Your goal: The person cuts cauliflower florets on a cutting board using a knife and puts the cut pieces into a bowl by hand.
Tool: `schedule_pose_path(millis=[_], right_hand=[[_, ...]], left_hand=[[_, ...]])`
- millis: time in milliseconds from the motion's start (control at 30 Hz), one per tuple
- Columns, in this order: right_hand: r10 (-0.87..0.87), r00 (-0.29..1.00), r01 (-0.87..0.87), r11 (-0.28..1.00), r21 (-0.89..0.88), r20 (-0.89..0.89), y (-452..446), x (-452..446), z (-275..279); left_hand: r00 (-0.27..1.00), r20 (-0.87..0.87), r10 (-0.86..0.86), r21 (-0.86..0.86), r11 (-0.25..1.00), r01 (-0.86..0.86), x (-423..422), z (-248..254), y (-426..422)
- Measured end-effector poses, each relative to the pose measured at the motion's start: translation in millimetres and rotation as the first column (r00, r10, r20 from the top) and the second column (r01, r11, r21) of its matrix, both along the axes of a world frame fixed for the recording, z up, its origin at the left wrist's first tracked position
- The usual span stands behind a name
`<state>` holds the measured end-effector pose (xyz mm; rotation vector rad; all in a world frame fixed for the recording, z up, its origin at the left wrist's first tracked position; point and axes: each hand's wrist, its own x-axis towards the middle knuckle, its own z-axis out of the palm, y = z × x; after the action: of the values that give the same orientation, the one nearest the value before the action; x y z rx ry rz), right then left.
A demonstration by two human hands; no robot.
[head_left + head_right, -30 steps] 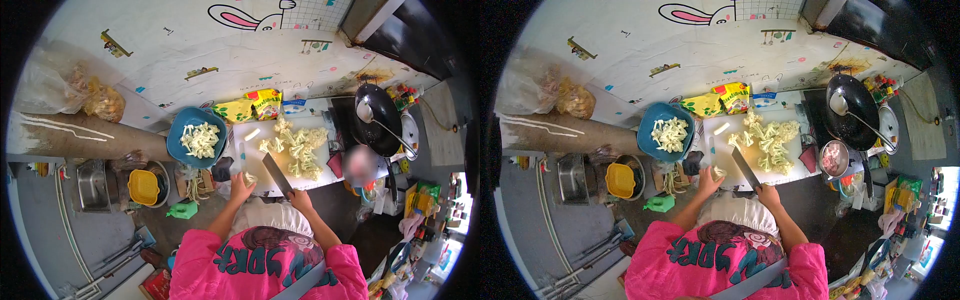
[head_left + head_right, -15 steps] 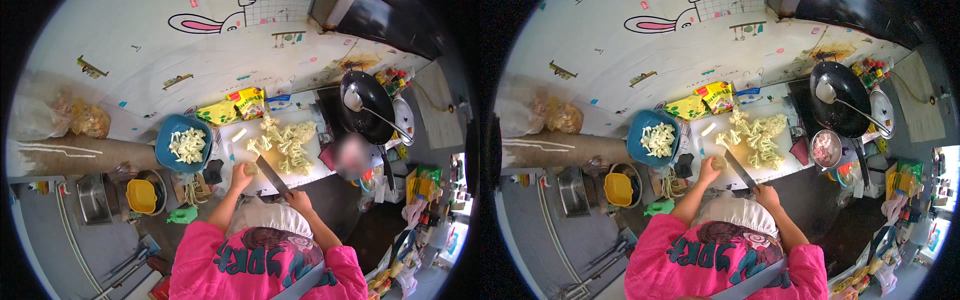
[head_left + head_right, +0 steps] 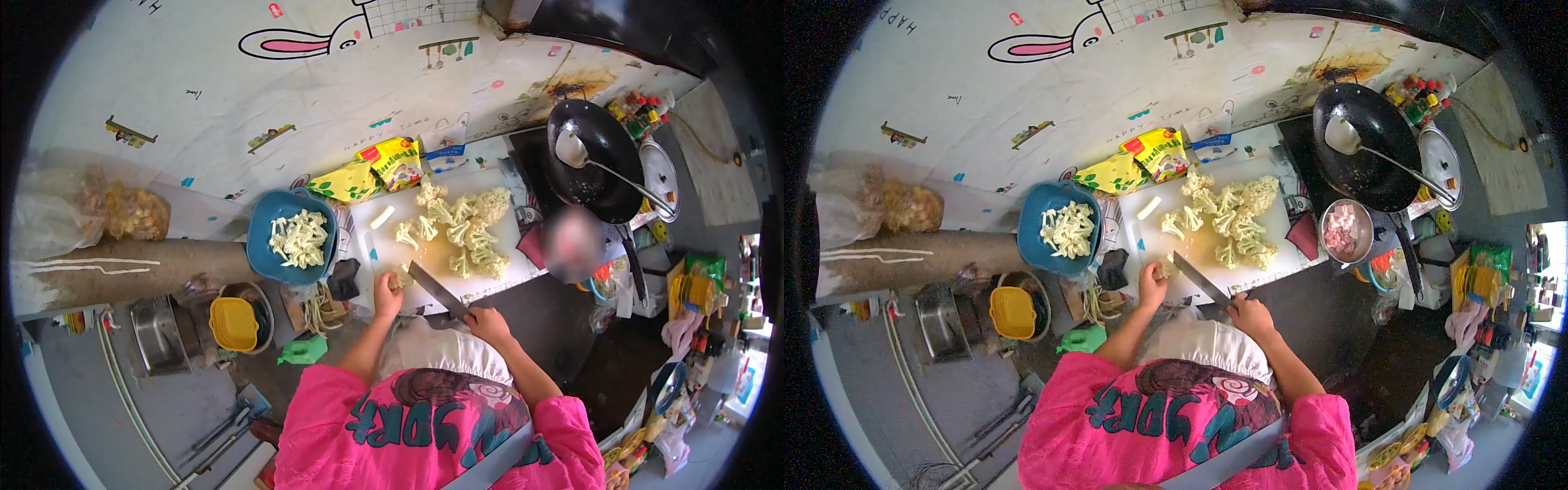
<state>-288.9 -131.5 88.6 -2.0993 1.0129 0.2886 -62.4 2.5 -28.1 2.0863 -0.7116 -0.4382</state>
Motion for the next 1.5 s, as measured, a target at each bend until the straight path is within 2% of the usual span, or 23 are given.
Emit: schedule_pose_path(millis=[300,400,500,600,700,900,1400,1500], right_hand=[[0.032,0.984,-0.025,0.999,0.041,-0.175,-1,9,-7],[0.025,0.986,-0.015,0.998,0.056,-0.168,-1,12,-12],[0.075,0.980,-0.064,0.996,0.062,-0.186,-3,18,-19],[0.049,0.981,-0.040,0.998,0.053,-0.186,-1,22,-19],[-0.002,0.995,0.010,0.997,0.078,-0.104,1,19,-14],[-0.063,0.997,0.066,0.996,0.053,-0.048,2,11,7],[0.110,0.992,-0.116,0.988,-0.107,-0.057,2,15,0],[0.106,0.987,-0.116,0.990,-0.081,-0.119,1,19,-3]], left_hand=[[0.999,0.014,-0.040,0.091,0.995,0.039,6,12,-12],[1.000,0.001,-0.014,0.201,0.980,0.013,6,23,-21],[0.993,-0.113,0.014,0.178,0.984,0.007,12,12,-20],[0.998,-0.025,0.053,0.143,0.988,-0.049,12,17,-14],[0.994,0.011,0.106,0.132,0.985,-0.107,11,17,-10],[0.995,0.001,0.101,0.185,0.978,-0.099,15,17,-14],[0.993,-0.061,0.100,0.234,0.969,-0.083,17,28,-19],[0.999,0.009,0.038,0.242,0.970,-0.039,19,21,-21]])
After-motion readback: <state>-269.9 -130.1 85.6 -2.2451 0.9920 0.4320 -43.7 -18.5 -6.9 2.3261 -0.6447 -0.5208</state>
